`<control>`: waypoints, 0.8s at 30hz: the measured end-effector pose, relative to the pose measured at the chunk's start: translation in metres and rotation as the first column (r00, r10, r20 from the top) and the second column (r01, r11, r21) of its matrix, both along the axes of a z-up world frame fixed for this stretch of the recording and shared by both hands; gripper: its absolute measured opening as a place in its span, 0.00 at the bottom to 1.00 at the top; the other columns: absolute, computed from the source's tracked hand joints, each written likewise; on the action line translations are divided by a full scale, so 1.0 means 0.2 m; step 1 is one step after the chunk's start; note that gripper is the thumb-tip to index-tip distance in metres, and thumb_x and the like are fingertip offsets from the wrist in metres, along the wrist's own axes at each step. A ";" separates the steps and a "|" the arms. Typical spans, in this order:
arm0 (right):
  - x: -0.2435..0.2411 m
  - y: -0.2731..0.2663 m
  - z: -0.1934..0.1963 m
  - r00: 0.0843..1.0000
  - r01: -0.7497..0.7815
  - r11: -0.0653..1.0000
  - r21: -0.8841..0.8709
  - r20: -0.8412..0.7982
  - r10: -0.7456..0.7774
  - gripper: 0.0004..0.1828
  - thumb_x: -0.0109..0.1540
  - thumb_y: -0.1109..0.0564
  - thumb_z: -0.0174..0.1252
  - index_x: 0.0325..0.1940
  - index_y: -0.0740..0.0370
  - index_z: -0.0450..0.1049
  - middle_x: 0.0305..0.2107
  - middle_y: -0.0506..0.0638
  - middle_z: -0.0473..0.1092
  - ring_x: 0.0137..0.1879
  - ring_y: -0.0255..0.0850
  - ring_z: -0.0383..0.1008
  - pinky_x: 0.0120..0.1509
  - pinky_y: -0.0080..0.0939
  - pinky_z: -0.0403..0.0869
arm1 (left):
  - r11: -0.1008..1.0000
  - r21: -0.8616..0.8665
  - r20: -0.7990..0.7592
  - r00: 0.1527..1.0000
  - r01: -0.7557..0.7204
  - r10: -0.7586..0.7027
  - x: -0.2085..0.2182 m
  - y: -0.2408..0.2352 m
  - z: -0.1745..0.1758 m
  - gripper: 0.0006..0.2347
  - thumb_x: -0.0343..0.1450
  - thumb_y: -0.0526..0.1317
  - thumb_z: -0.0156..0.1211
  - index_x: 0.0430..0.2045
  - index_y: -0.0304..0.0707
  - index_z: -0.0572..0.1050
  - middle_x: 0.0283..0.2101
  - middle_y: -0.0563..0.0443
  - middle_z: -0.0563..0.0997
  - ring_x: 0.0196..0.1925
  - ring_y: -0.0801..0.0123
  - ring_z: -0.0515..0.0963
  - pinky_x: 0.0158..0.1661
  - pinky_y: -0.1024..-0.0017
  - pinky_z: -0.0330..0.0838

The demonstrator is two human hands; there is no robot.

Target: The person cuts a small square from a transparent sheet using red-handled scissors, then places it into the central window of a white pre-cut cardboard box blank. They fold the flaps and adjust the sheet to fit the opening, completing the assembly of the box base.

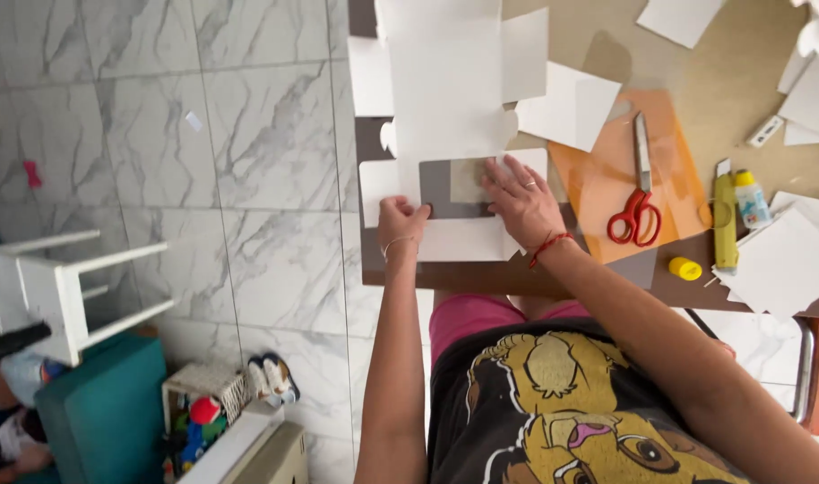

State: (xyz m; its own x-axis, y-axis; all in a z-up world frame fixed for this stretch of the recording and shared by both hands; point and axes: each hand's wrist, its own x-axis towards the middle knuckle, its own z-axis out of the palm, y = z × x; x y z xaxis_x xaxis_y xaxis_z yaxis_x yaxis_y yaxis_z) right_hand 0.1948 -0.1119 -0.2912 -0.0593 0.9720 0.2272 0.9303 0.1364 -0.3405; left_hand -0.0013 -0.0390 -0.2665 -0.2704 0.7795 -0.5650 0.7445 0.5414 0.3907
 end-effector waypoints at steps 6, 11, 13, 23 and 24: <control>0.01 0.01 0.04 1.000 -0.003 1.000 -0.006 0.018 0.004 0.27 0.50 0.48 0.56 0.53 0.49 0.65 0.56 0.42 0.58 0.63 0.43 0.53 0.61 0.44 0.58 | 0.997 -0.066 -0.036 0.998 0.051 -0.054 0.04 0.01 0.09 0.20 0.47 0.55 0.64 0.23 0.51 0.65 0.27 0.61 0.71 0.36 0.67 0.75 0.35 0.68 0.69; 0.01 0.01 0.03 1.000 0.004 1.000 -0.014 -0.016 -0.004 0.26 0.50 0.49 0.56 0.53 0.49 0.65 0.57 0.41 0.57 0.64 0.42 0.52 0.62 0.44 0.58 | 0.961 -0.010 0.559 0.795 -0.276 0.235 0.12 -0.08 0.16 0.20 0.53 0.41 0.66 0.32 0.43 0.61 0.34 0.55 0.74 0.36 0.77 0.75 0.35 0.81 0.69; 0.01 0.01 0.01 1.000 0.002 1.000 -0.020 -0.027 -0.002 0.26 0.50 0.49 0.56 0.53 0.50 0.65 0.57 0.42 0.57 0.64 0.42 0.52 0.62 0.44 0.57 | 0.902 -0.065 0.808 0.509 -0.426 0.298 0.18 -0.16 0.22 0.24 0.55 0.33 0.66 0.40 0.33 0.58 0.40 0.42 0.74 0.41 0.70 0.74 0.38 0.83 0.70; 0.33 -0.15 0.21 0.928 0.191 0.961 -0.199 -0.283 -0.243 0.20 0.53 0.50 0.57 0.49 0.45 0.67 0.48 0.42 0.61 0.52 0.41 0.62 0.50 0.42 0.66 | 0.814 0.137 0.740 0.605 -0.565 0.295 0.37 -0.18 0.27 0.07 0.64 0.36 0.55 0.30 0.37 0.65 0.29 0.53 0.76 0.29 0.76 0.77 0.26 0.86 0.72; 0.43 -0.23 0.18 0.910 0.408 0.894 -0.186 -0.002 -0.415 0.14 0.53 0.46 0.58 0.43 0.38 0.70 0.42 0.33 0.63 0.44 0.33 0.67 0.44 0.34 0.71 | 0.838 0.344 0.662 0.742 -0.424 0.104 0.35 -0.16 0.29 0.07 0.65 0.37 0.55 0.32 0.38 0.66 0.30 0.51 0.77 0.30 0.75 0.77 0.26 0.84 0.73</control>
State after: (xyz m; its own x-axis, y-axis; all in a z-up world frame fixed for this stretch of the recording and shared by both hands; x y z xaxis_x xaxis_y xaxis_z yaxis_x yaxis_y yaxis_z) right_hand 0.2799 -0.1570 -0.2548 0.3601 0.9319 0.0422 0.8751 -0.3218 -0.3615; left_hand 0.0687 -0.0717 -0.2094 -0.2380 0.9278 -0.2873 0.1201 0.3217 0.9392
